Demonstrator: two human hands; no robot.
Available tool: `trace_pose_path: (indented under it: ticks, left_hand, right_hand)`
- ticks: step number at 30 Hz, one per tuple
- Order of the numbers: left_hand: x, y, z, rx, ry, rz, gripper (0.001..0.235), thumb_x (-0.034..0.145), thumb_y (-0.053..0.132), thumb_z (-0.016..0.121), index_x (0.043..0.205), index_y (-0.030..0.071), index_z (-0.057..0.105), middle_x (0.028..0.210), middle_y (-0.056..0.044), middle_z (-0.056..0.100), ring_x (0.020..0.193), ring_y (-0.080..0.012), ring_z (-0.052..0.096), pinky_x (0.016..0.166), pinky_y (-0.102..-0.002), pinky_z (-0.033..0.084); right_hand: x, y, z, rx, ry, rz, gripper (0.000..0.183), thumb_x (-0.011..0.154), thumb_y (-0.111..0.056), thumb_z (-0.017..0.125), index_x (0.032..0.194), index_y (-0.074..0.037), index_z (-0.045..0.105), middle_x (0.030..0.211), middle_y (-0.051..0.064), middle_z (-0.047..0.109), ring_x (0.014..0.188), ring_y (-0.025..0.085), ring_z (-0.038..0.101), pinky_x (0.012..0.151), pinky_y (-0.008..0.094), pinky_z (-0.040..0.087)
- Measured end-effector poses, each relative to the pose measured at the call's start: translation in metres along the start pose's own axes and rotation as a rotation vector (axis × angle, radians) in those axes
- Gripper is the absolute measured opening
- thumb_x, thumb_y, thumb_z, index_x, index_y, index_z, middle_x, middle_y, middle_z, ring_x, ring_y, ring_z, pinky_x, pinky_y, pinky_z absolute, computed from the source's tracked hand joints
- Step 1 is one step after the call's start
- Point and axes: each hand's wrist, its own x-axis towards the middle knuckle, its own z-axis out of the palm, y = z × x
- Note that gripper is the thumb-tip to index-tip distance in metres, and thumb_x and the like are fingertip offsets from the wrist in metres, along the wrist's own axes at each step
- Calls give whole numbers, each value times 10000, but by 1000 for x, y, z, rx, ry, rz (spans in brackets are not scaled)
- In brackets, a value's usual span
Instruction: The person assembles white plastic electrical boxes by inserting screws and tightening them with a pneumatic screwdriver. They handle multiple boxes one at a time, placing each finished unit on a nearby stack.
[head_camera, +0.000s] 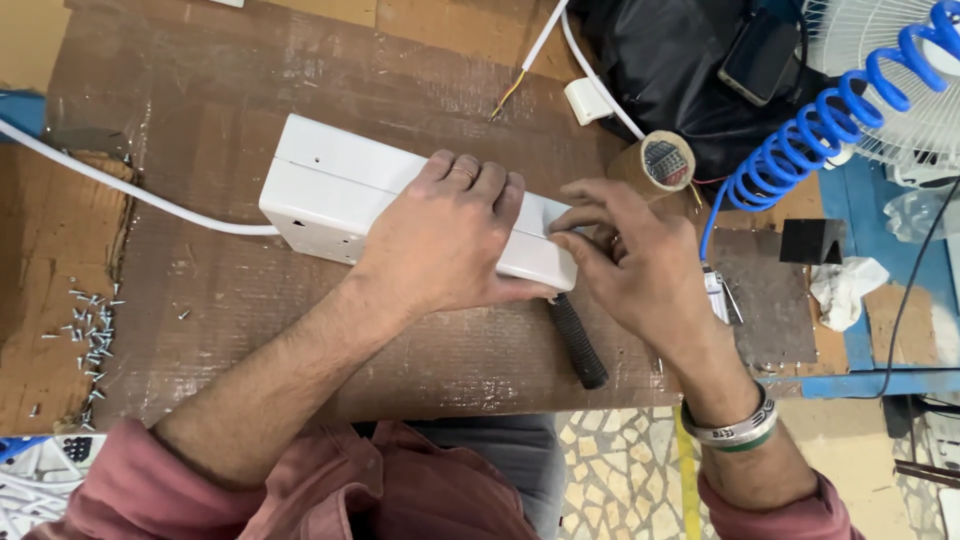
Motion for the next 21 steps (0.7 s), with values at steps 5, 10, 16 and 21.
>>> trace_pose_path:
  ticks: [5, 10, 16, 21]
  left_hand:
    - [0, 2, -2, -9, 6, -2, 1059, 829, 973, 595, 1161, -25, 715, 1055, -165, 726, 888, -275, 703, 926, -413, 515]
    - [1, 0, -2, 7, -24, 10, 1046, 857, 981, 559, 1150, -10, 721, 1044, -162, 733, 872, -269, 709, 911, -422, 537]
    - [0, 1, -8, -4, 8, -9, 1041, 802, 945, 652, 1146, -36, 704, 1026, -175, 715, 884, -285, 685, 913, -400, 511]
    - [1, 1, 0, -3, -30, -3, 1074, 830, 983, 586, 1180, -26, 701, 1070, -185, 728, 934, -297, 711, 954, -436, 526]
  right_hand:
    - [-2, 3, 11, 25, 93, 75, 415, 800, 56, 839, 1144, 47, 606, 834, 65, 750, 528, 70, 486, 456, 205, 385]
    - [-3, -1, 3, 17, 35, 107, 621, 788, 11, 839, 1325, 11, 528, 1160, 83, 755, 702, 92, 651, 532, 186, 494]
    - [-5, 7, 7, -15, 74, 84, 411, 814, 20, 836, 1146, 29, 595, 884, 37, 780, 528, 65, 540, 465, 193, 407]
    - [-3, 3, 2, 22, 41, 140, 520, 801, 20, 833, 1239, 2, 552, 952, 44, 774, 615, 73, 577, 515, 191, 449]
